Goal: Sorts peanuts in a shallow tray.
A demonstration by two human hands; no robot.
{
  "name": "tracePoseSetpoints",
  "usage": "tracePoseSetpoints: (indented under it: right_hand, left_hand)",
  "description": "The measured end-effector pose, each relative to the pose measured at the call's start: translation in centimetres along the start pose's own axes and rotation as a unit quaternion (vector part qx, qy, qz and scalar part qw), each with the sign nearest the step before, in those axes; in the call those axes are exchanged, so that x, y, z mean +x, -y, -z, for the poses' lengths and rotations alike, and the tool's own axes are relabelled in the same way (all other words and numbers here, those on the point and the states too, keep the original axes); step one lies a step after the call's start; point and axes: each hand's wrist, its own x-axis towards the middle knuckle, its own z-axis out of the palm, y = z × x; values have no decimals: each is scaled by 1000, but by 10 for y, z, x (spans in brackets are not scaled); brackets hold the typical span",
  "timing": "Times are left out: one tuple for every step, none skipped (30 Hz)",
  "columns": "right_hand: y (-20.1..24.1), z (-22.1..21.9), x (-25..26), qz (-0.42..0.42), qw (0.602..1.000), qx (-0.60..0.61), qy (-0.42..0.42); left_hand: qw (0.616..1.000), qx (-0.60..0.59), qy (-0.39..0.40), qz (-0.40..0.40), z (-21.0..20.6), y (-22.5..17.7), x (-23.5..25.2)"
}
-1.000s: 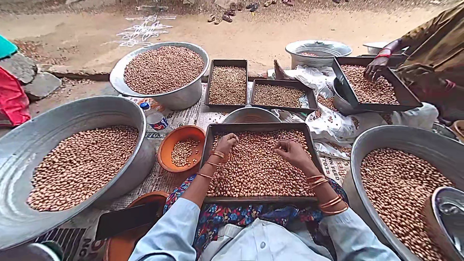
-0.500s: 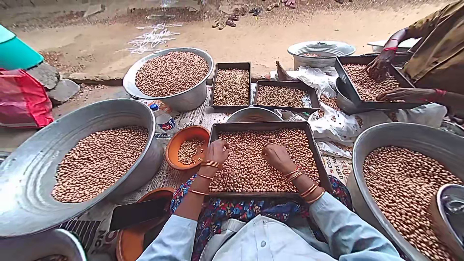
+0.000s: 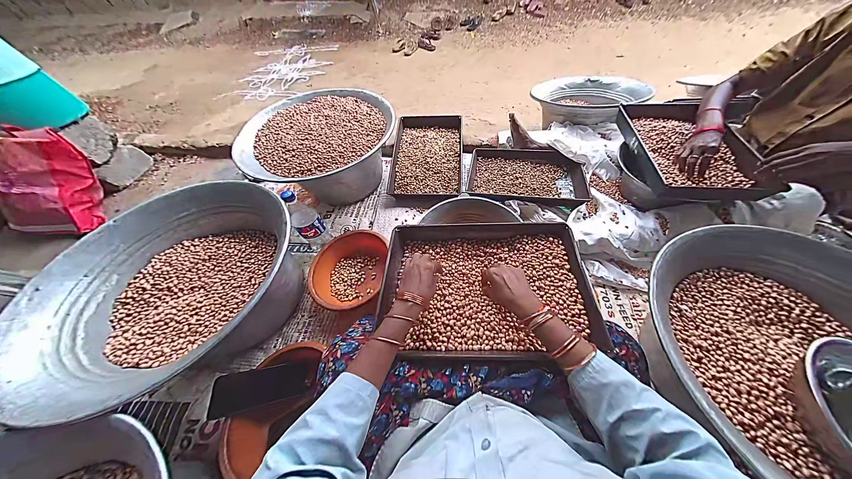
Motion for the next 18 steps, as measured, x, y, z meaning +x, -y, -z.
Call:
tracePoseSetpoints:
  right_hand:
    - [1,0,0,-5,1000,1,6]
    - [2,0,0,-8,1000,3,9]
    - [2,0,0,-9,1000,5,9]
    - [2,-1,0,-11,1000,6,9]
    - [1,-1,0,-16,1000,12,10]
    - [1,-2,0,-20,1000,17,9]
    - [2,-2,0,-24,1000,19,9]
    - [2,-2,0,-26,999,18,9]
    - [3,-3,0,-26,999,17,9]
    - [3,-3,0,-27,999,17,13]
    - [4,-2,1,-30,999,14,17]
    - [5,-1,0,-32,999,12,23]
    - [5,0,1,-34,999,12,29]
    - [6,0,0,-36,999,12,33]
    - [6,0,0,-35,999,12,35]
    - [5,0,-1,-35,999,14,38]
    - [4,-1,-1,-36,998,14,41]
    - [3,0,-2,-38,998,16,46]
  left_hand:
    - [1000,11,11,1,-6,0,4]
    - [1000,14,19,4,-9,0,7]
    - [1000,3,23,10,-9,1,8]
    - [999,-26,18,17,-5,3,7]
    - [997,-77,2,23,-1,7,5]
    - [989,-141,-20,34,2,12,2]
    - [978,-200,-36,47,5,16,-2]
    - [969,-240,-36,51,6,18,-7]
    - [965,-258,-25,41,7,17,-12]
    - [965,-260,-1,17,7,10,-19]
    - [970,-243,20,-18,2,3,-25]
    - [972,-224,40,-52,-3,-7,-31]
    - [975,-200,59,-78,-8,-16,-36]
    - [978,-171,75,-92,-12,-26,-40]
    - [981,-141,90,-97,-18,-33,-41]
    - [983,-121,104,-97,-24,-38,-40]
    - [983,-112,110,-91,-29,-42,-39]
    - [984,-117,107,-85,-31,-42,-38]
